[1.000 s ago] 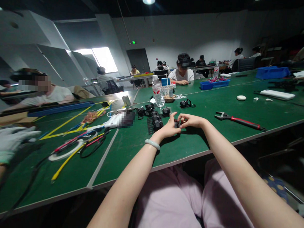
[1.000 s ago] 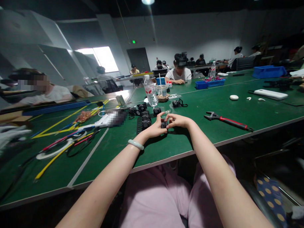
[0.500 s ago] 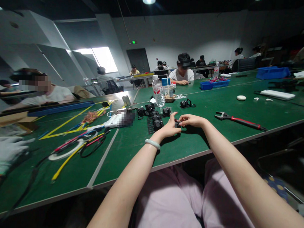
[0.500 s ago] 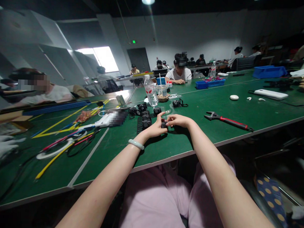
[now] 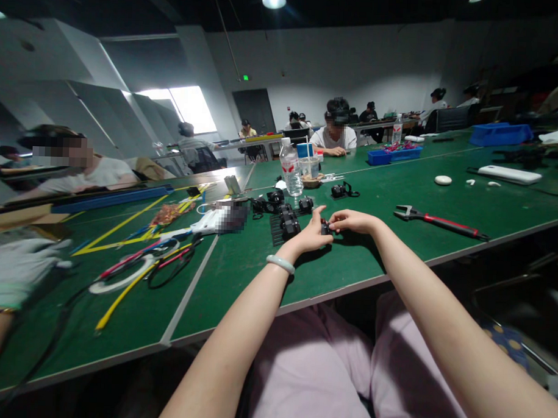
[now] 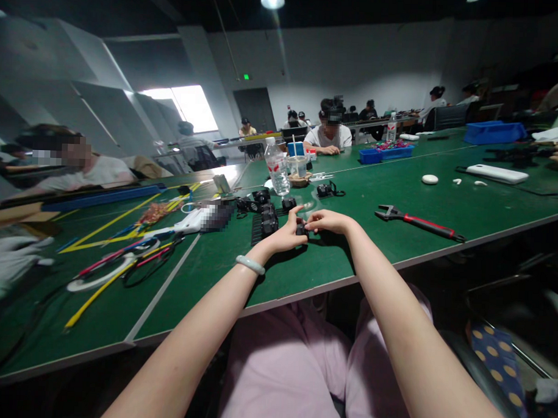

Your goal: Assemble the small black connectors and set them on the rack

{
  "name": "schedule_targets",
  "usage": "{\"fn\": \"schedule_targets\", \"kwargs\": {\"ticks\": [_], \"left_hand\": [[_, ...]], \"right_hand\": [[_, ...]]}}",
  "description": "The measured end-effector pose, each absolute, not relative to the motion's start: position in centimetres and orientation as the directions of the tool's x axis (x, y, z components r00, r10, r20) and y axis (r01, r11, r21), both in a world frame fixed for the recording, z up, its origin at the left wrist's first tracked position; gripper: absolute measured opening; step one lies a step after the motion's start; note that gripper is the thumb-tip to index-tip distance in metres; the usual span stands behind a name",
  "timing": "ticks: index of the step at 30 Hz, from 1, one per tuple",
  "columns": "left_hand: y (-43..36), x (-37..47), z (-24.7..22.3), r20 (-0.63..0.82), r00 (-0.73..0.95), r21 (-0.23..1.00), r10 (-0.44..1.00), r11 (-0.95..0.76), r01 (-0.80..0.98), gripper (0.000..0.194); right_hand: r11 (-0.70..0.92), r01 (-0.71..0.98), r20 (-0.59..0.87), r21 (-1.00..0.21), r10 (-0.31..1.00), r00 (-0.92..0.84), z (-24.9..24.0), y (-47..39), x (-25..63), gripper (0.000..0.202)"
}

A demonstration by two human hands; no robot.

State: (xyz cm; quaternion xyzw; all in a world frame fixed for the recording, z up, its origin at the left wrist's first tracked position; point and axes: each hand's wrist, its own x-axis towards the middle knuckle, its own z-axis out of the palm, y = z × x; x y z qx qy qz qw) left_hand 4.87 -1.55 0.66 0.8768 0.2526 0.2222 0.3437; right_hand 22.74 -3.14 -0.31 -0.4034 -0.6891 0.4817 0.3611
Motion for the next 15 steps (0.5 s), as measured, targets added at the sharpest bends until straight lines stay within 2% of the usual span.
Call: {"fn": "schedule_targets", "kwargs": {"ticks": [4,8,15], "left_hand": [[-1.45,4.85,0.75,0.210,0.779,0.711,0.590,-0.640,0.293,0.082],[-1.26,4.80,0.68,0.218,0.777,0.702,0.590,-0.648,0.295,0.083],[-1.22,4.83,0.61,0.281,0.801,0.713,0.528,-0.674,0.194,0.085]], "right_hand": [[0.207,0.230,0.098,-0.951,0.907,-0.409,-0.21,-3.22,22.75,0.024],[0.241,0.199,0.151,-0.950,0.911,-0.383,-0.24,-3.28,22.79,0.028],[0.292,0.164,0.182,-0.942,0.859,-0.479,-0.53,-3.10,22.97,0.044]]}}
